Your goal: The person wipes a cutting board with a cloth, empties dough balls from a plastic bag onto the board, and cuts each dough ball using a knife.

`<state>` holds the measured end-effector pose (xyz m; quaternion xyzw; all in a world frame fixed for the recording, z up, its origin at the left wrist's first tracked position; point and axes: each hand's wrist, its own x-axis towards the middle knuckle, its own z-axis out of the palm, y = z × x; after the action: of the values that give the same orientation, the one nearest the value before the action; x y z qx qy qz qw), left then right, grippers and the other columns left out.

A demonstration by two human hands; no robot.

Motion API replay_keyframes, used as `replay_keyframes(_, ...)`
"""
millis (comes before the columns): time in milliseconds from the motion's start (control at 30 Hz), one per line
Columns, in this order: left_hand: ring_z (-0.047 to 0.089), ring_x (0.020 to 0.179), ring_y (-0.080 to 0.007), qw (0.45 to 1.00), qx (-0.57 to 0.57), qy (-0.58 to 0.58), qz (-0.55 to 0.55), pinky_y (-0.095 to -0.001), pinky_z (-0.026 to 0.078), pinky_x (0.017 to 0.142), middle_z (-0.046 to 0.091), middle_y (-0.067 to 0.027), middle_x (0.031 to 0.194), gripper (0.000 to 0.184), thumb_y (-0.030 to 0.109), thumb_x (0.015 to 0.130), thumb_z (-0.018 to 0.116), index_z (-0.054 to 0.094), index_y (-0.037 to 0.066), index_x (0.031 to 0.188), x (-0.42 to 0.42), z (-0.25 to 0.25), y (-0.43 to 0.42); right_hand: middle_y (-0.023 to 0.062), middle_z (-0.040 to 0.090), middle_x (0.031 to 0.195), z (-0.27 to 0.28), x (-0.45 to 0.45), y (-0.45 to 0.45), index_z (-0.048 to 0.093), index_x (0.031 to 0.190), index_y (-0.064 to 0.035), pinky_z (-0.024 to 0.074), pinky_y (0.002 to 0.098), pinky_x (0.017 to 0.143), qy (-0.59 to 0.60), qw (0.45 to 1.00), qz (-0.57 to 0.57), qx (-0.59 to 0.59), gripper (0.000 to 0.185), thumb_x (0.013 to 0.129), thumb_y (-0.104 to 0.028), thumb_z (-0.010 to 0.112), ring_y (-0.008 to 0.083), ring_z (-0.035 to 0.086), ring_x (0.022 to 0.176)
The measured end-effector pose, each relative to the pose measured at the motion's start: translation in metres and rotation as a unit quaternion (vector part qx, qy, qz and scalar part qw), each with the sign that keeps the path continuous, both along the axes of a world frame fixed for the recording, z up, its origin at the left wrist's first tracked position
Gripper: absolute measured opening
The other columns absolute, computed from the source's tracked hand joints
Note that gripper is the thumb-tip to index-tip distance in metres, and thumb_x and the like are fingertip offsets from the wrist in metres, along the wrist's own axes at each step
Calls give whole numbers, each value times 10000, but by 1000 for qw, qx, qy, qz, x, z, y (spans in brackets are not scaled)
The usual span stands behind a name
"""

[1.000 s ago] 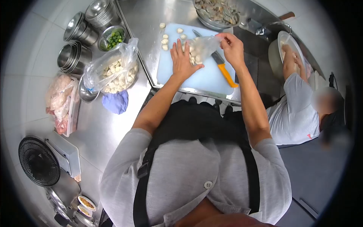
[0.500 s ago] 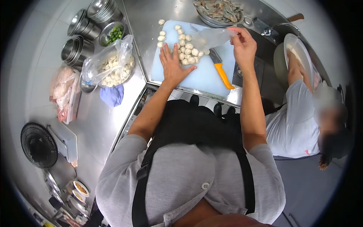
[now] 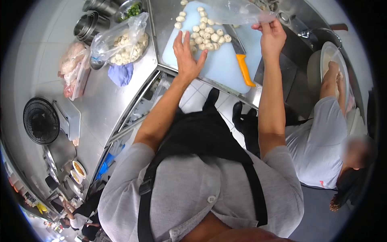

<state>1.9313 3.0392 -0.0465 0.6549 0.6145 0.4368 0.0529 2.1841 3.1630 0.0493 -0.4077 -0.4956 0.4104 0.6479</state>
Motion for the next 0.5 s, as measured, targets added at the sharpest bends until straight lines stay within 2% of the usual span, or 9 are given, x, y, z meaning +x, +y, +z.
replay_keyframes(67,353,1493,-464,1000,-9,-8,1,-577,369,1186,267,-291,1669,975,263,918,825,238,35,1663,4,12,-6,78,726,940,6,-1,-1,684,1123,38,586,301,762,38,999,-5,1,130,1008,8,630,167,722,764)
replay_keyframes(100,396,1471,-434,991,-31,-128,-36,-552,411,1156,270,-281,1671,989,257,927,821,208,44,1674,7,22,-15,78,724,941,7,0,-10,680,1131,39,586,303,767,55,998,-8,-6,140,1004,13,626,169,723,771)
replay_keyframes(167,481,1426,-375,923,-72,-360,-112,-501,496,1098,278,-261,1677,1020,245,945,813,148,62,1697,8,46,-25,82,723,949,13,-3,-37,674,1145,39,594,317,771,33,999,24,-29,153,1003,9,624,177,723,787)
replay_keyframes(200,563,1352,-313,907,-61,-394,-135,-423,566,1014,288,-233,1681,1092,229,940,834,75,113,1717,3,49,-32,85,723,954,14,-8,-55,671,1151,39,599,324,773,21,998,45,-43,160,1002,7,624,181,724,795)
replay_keyframes(300,559,1361,-309,846,-70,-476,-230,-405,583,998,294,-207,1682,1123,205,911,866,91,156,1722,-25,65,-80,97,733,1001,-2,-46,-139,666,1166,34,608,340,776,44,985,130,-108,166,1010,-15,632,188,717,805)
replay_keyframes(400,576,1331,-274,872,-137,-417,-218,-385,601,987,363,-173,1651,1034,139,903,862,210,151,1705,-38,63,-129,110,737,1052,-33,-83,-213,659,1178,32,612,343,787,17,963,150,-225,171,1021,-31,636,186,711,807)
replay_keyframes(500,588,1276,-236,868,-173,-443,-147,-372,614,954,449,-131,1593,809,41,913,804,423,119,1623,-56,-5,-176,120,734,1065,-106,-129,-263,651,1248,3,628,340,772,10,917,256,-307,230,1020,-14,629,189,733,843)
